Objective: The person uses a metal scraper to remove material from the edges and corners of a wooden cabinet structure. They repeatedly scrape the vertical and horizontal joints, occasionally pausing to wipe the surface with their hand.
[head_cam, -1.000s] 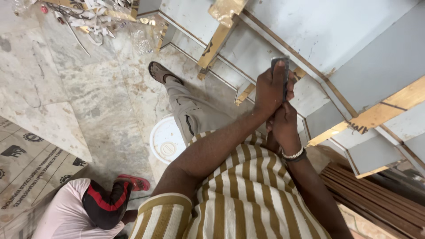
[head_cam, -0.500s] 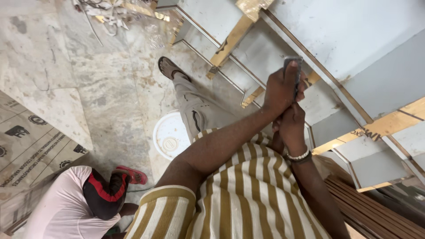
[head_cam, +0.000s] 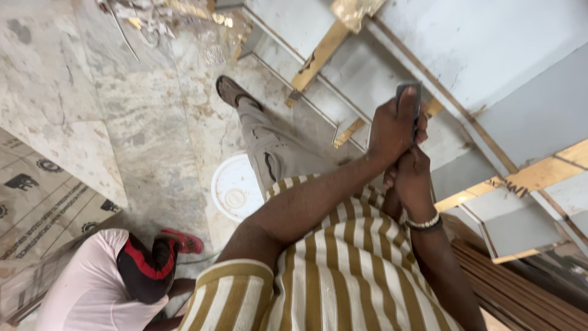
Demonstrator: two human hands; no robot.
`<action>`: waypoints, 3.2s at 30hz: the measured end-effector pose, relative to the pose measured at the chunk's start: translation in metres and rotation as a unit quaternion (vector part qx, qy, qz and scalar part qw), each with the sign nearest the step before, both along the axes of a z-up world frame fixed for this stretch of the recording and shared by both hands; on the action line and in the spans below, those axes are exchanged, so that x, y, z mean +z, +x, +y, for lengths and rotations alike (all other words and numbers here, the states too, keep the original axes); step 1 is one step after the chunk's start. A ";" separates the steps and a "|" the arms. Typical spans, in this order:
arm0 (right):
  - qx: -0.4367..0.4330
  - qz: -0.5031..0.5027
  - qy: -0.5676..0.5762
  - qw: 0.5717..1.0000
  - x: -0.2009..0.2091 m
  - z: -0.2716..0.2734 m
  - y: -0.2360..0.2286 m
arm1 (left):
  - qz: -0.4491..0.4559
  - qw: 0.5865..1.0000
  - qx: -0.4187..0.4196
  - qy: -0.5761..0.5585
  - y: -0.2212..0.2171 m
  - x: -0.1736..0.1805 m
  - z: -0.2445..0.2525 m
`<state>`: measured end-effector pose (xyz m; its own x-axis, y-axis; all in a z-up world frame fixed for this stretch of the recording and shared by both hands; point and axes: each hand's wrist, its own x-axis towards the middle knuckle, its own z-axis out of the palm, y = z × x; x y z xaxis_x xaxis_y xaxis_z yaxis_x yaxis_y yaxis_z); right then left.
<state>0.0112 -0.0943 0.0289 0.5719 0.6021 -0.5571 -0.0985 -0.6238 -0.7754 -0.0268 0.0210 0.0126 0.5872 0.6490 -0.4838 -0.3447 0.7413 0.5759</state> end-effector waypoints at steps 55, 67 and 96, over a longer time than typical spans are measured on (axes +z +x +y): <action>0.024 0.012 -0.037 0.999 0.023 0.003 0.005 | -0.033 0.999 0.019 -0.030 0.011 -0.004 -0.010; 0.006 0.002 -0.005 1.000 0.014 -0.014 -0.003 | -0.031 0.999 0.017 -0.008 0.005 0.000 -0.016; -0.009 -0.016 -0.001 1.000 0.001 0.002 -0.002 | -0.013 0.999 -0.011 0.028 -0.002 0.008 0.004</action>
